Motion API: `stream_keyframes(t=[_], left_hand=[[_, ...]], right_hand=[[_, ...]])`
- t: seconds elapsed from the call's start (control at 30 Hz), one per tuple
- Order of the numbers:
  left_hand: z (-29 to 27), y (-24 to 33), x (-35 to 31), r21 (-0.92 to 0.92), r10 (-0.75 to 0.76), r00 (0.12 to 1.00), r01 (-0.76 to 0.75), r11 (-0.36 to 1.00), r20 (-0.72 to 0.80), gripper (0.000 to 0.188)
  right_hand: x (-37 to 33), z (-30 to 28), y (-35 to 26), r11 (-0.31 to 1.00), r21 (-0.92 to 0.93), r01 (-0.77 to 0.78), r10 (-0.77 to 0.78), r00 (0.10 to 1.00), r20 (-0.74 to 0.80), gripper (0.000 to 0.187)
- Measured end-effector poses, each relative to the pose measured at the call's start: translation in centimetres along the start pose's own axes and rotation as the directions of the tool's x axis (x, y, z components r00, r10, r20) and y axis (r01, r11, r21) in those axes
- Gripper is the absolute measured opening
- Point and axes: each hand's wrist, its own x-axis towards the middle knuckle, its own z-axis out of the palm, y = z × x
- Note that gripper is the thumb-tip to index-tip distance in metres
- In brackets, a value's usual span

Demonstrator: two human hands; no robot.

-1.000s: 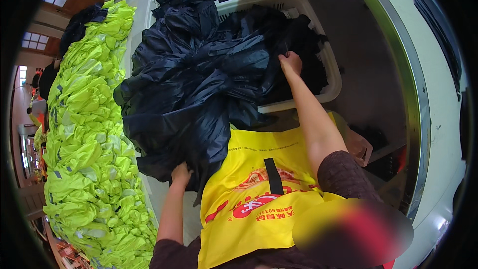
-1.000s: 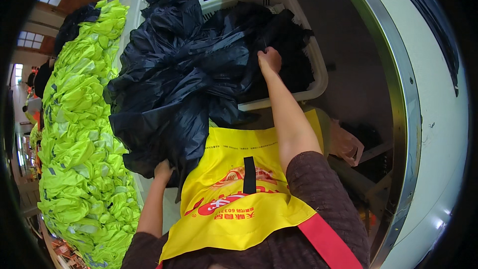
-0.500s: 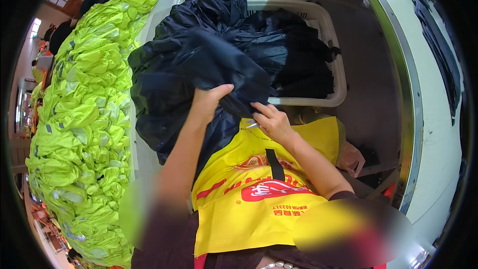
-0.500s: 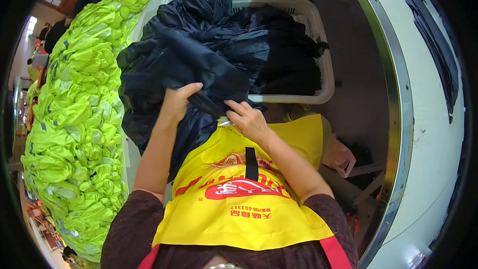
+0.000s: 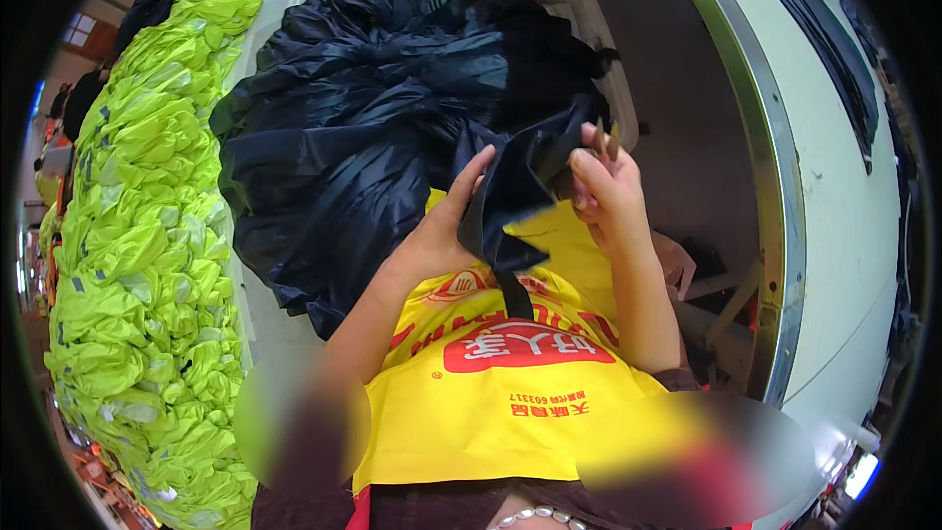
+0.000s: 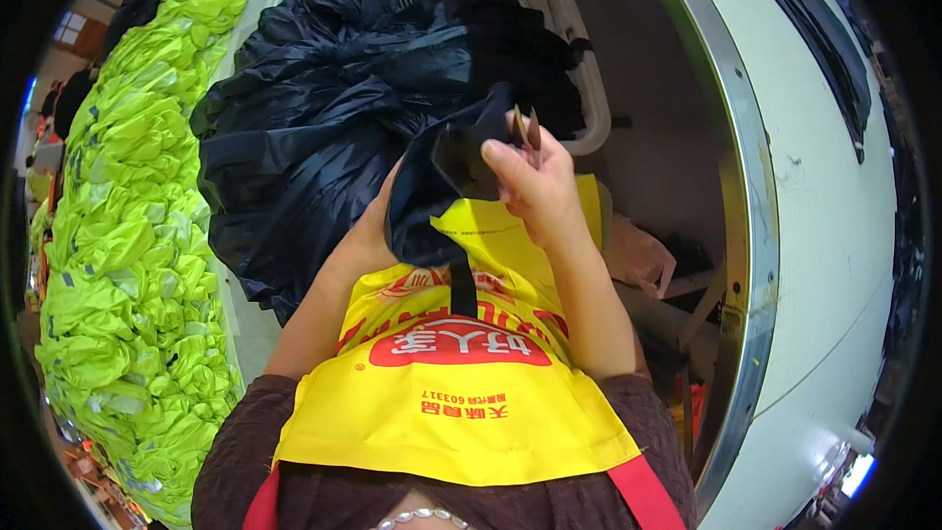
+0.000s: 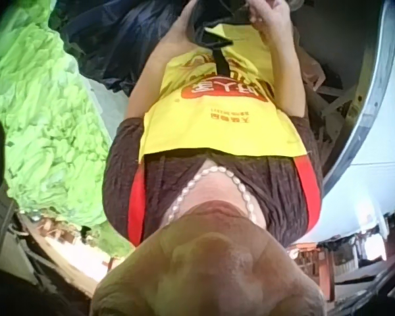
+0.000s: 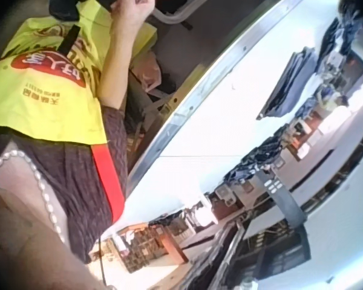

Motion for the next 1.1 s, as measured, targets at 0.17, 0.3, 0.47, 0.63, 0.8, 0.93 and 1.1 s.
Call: stream_keyframes(t=[0.17,0.3,0.47,0.63,0.8,0.93,1.1], left_hand=[[-1.3,-0.2,-1.0,0.006,-0.095,0.970,0.096,0.995,0.224,0.113],[-0.8,0.8,-1.7,-0.134,0.092,0.993,-0.081,0.988,0.079,0.102],[2.6,5.1,-1.6,0.332,0.036,0.999,-0.024,0.943,-0.030,0.077],[4.5,2.9,-2.0,0.041,-0.082,0.992,0.087,0.995,-0.100,0.039],[4.2,1.0,-1.1,-0.212,-0.123,0.928,0.049,0.976,-0.352,0.010],[2.1,0.7,-0.5,-0.395,-0.235,0.867,0.048,0.917,-0.440,0.015],[-1.1,1.0,-1.5,-0.381,-0.286,0.884,0.136,0.914,-0.370,0.016]], right_hand=[[-0.4,-1.8,2.4,0.983,0.180,-0.020,0.012,0.999,0.047,0.029],[-1.0,-1.5,2.8,0.980,0.193,-0.051,0.030,0.994,0.109,0.037],[-1.3,-1.6,2.7,0.990,0.140,0.002,-0.016,0.995,0.097,0.035],[-1.6,-2.1,2.5,0.988,0.152,0.010,-0.027,0.994,0.106,0.032],[-5.7,1.0,0.0,0.794,-0.521,0.314,-0.304,0.947,0.107,0.055],[-5.5,-2.2,0.1,0.813,-0.574,0.093,-0.091,0.995,0.033,0.015],[-3.9,-6.3,0.2,0.922,-0.383,-0.058,0.069,0.998,0.014,0.008]])
